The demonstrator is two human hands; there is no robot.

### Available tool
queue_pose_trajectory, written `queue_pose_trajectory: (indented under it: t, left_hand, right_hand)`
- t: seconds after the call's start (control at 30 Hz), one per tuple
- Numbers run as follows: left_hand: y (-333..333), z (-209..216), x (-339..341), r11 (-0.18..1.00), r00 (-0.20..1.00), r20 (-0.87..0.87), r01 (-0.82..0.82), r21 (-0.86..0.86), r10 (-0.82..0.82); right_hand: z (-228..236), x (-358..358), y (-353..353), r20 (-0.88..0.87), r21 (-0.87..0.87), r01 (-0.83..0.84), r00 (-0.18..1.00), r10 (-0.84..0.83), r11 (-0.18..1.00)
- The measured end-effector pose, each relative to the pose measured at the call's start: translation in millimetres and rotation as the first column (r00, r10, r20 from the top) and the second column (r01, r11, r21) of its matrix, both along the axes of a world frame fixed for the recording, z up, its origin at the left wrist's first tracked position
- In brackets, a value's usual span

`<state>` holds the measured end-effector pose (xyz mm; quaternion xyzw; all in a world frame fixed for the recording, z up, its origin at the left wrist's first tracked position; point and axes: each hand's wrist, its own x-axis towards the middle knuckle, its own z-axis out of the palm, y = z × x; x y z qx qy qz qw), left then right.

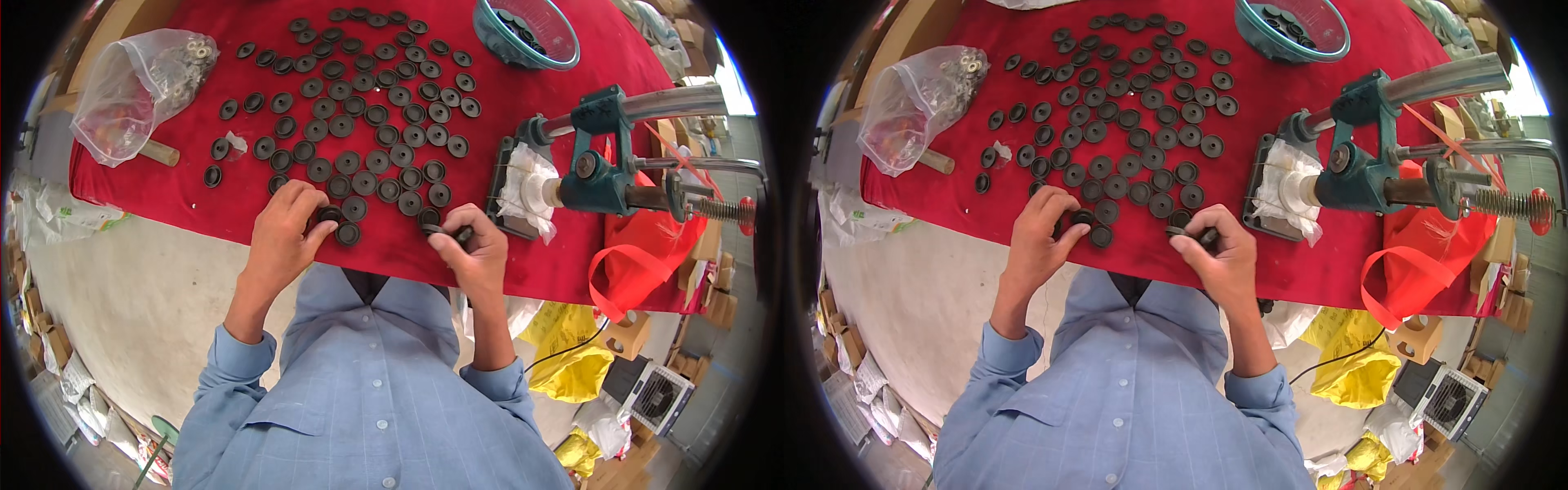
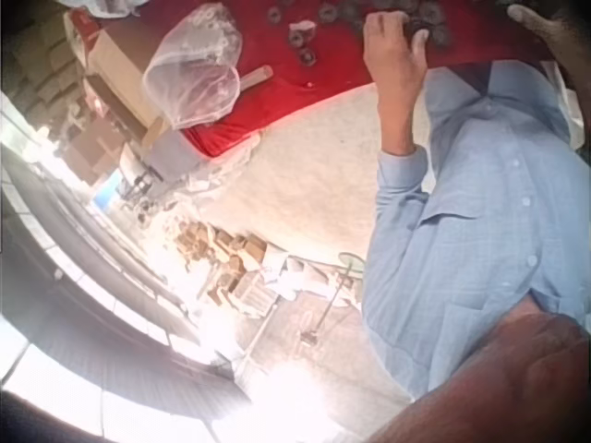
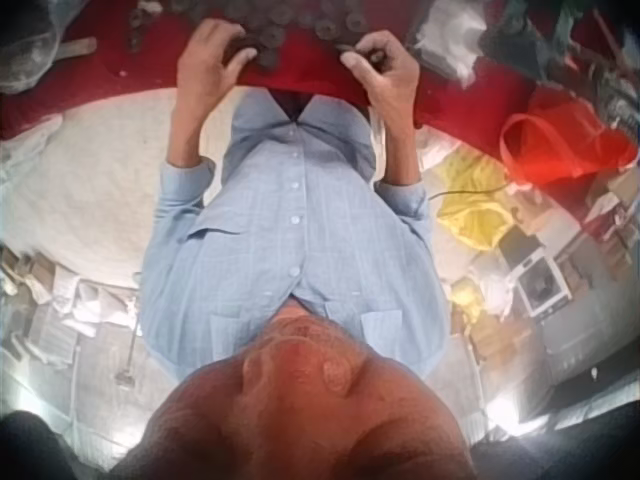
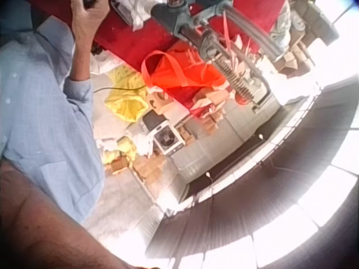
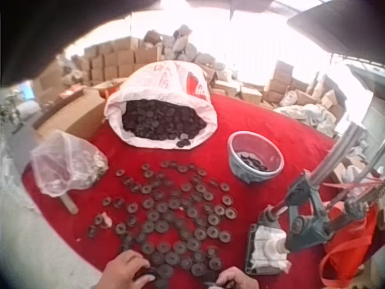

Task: The person arranges dark circular magnets on a red tablecloth and places small metal rings on top of them. The person handles the components by hand, picking them up from a plastic bag and a pile, and placing them onto the table surface in a grid-like pattern.

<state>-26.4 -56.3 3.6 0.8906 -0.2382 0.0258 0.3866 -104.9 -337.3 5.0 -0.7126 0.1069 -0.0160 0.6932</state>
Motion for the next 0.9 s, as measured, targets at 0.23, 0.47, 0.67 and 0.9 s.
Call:
queue_pose_trajectory:
  t: [0.23, 0.47, 0.67, 0.9]
  left_hand:
    - [4, 14, -14, 0.724, 0.731, -0.678, -0.428, -0.541, -0.074]
    - [-4, 10, -29, 0.418, 0.513, -0.794, -0.675, -0.608, -0.326]
    - [-27, 2, -42, 0.95, 0.949, -0.178, -0.286, -0.128, 0.261]
    - [-29, -14, -41, 0.981, 0.982, 0.027, -0.189, 0.035, 0.188]
  right_hand:
    - [-15, -9, -24, -0.063, 0.72, 0.082, 0.997, -0.053, 0.689]
    - [-7, 0, -12, -0.119, 0.583, 0.072, 0.993, -0.003, 0.809]
    - [-6, 3, 1, -0.006, -0.278, 0.082, 0.996, -0.087, 0.957]
    - [-11, 4, 10, 0.119, -0.728, 0.051, 0.992, 0.052, 0.684]
